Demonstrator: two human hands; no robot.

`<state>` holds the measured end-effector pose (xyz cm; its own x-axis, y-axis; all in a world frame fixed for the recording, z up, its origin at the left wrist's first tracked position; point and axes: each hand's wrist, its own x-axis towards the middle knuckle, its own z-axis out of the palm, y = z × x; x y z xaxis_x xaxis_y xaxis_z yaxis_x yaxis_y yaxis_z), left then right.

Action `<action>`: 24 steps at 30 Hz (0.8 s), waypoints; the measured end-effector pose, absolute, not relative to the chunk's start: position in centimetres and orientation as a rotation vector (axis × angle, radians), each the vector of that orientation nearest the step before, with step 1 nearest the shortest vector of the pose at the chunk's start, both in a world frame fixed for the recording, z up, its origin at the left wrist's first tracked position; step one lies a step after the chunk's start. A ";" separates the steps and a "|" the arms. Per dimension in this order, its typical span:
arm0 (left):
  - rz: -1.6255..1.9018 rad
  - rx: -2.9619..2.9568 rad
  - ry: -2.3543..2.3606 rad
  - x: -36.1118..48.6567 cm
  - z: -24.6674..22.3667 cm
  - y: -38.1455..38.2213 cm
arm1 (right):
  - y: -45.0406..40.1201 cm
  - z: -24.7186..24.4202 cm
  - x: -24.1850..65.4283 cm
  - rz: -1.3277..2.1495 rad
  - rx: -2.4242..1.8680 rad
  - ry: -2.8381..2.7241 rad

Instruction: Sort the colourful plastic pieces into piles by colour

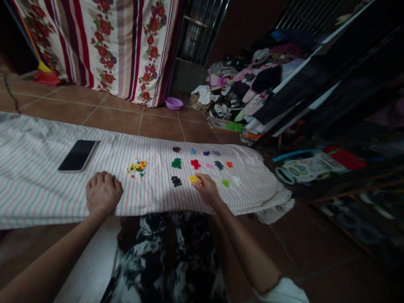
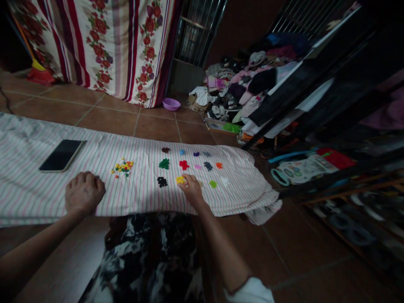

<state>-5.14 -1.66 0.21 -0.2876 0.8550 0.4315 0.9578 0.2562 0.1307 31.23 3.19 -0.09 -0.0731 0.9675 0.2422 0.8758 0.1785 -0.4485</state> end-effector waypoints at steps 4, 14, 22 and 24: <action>-0.544 -1.673 -2.222 -5.3 0.0 -1.6 | 3.3 -0.4 30.6 0.105 -1.766 -2.091; -0.565 -1.685 -2.243 -5.1 0.3 -1.6 | 3.5 -0.5 29.8 0.025 -1.655 -2.157; -0.593 -1.692 -2.274 -5.3 0.1 -1.5 | 3.7 0.7 31.0 0.182 -1.728 -2.148; -0.576 -1.689 -2.275 -5.4 -0.2 -1.5 | 3.7 1.0 31.3 0.229 -1.695 -2.146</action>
